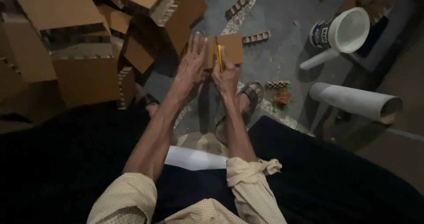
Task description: The person sits on the floor and repeatedly cuts rectangular cardboard pieces into smaller sections using a yellow utility knife. They hold each piece with the left hand, score and slice through the material, then separate the cut sections and set them aside.
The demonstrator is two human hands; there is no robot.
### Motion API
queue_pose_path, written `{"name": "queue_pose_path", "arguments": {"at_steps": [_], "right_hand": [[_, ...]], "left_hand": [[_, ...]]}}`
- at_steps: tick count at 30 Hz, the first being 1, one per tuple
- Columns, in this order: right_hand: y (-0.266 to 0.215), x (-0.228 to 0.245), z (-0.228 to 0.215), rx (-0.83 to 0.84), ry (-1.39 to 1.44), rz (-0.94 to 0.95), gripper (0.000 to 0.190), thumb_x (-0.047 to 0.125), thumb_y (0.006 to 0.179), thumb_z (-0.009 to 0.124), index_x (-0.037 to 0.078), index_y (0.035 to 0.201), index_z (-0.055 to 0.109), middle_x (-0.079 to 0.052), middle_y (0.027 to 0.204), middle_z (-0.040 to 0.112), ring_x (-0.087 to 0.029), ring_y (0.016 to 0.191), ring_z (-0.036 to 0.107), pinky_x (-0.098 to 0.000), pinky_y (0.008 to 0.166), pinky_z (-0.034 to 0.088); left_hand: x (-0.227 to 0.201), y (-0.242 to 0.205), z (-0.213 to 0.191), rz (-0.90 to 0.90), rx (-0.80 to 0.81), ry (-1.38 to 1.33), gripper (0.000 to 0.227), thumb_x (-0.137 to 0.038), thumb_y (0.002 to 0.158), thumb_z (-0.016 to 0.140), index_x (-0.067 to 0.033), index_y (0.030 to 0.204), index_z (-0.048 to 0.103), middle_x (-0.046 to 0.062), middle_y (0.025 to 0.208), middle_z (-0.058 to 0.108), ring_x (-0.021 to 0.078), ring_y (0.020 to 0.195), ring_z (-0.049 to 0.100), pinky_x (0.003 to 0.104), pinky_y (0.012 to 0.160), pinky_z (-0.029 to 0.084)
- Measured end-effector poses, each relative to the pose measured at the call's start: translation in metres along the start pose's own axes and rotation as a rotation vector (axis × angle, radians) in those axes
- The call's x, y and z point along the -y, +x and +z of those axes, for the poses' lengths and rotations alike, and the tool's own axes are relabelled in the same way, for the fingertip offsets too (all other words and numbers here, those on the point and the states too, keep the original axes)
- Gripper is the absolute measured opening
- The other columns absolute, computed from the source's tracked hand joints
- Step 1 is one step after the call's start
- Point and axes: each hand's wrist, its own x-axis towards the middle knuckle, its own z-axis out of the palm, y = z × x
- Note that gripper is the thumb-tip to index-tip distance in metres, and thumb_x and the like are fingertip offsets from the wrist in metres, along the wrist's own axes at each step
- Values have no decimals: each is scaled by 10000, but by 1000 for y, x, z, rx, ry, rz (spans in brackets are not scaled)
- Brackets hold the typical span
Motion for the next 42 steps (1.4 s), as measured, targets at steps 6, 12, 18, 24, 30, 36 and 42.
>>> {"name": "queue_pose_path", "arguments": {"at_steps": [6, 12, 18, 24, 30, 36, 42], "right_hand": [[8, -9, 15, -85, -129, -344, 448, 58, 934, 633, 53, 1381, 637, -257, 1105, 736, -313, 992, 738, -360, 863, 597], [19, -30, 24, -84, -195, -439, 393, 50, 899, 602, 7, 1286, 661, -240, 1039, 713, -354, 917, 717, -389, 835, 584], [21, -40, 28, 198, 68, 183, 384, 74, 911, 561, -13, 1263, 689, -222, 844, 698, -321, 713, 659, -379, 600, 515], [-55, -41, -1, -61, -137, -419, 361, -2, 913, 629, 18, 1273, 635, -235, 995, 704, -332, 942, 693, -396, 832, 573], [-85, -26, -19, 199, -190, 372, 517, 122, 858, 654, 170, 1370, 702, -202, 781, 713, -281, 647, 690, -384, 649, 557], [-75, -16, -43, 280, -124, 165, 522, 183, 813, 706, 112, 1330, 698, -168, 974, 775, -208, 862, 765, -315, 782, 591], [-56, -14, -50, 150, 90, -39, 532, 87, 891, 671, 114, 1421, 631, -162, 1118, 776, -203, 978, 764, -318, 822, 603]], "left_hand": [[-7, 1, -11, -45, 49, 249, 1163, -202, 595, 862, 12, 1578, 277, 298, 1622, 206, 506, 1505, 190, 561, 1241, 163], [-2, 3, -7, -30, 51, 274, 1144, -208, 633, 841, 21, 1590, 259, 298, 1620, 207, 494, 1516, 182, 552, 1259, 132], [-6, 1, -6, -38, 13, 342, 1101, -245, 703, 814, 22, 1607, 246, 282, 1638, 210, 486, 1517, 181, 540, 1252, 136], [-23, -1, -17, -72, 25, 329, 1109, -294, 724, 837, 35, 1594, 234, 299, 1628, 226, 501, 1504, 192, 575, 1249, 144], [-39, 4, -42, -141, 289, 345, 1146, -233, 660, 854, -103, 1608, 224, 302, 1622, 192, 514, 1505, 165, 589, 1232, 147], [-30, -6, -51, -68, 222, 389, 1062, -107, 693, 814, -314, 1611, 322, 351, 1603, 196, 546, 1481, 172, 628, 1205, 160], [-18, -7, -37, -106, 211, 317, 1051, -67, 666, 815, -318, 1591, 384, 325, 1626, 195, 527, 1501, 169, 606, 1218, 164]]}}
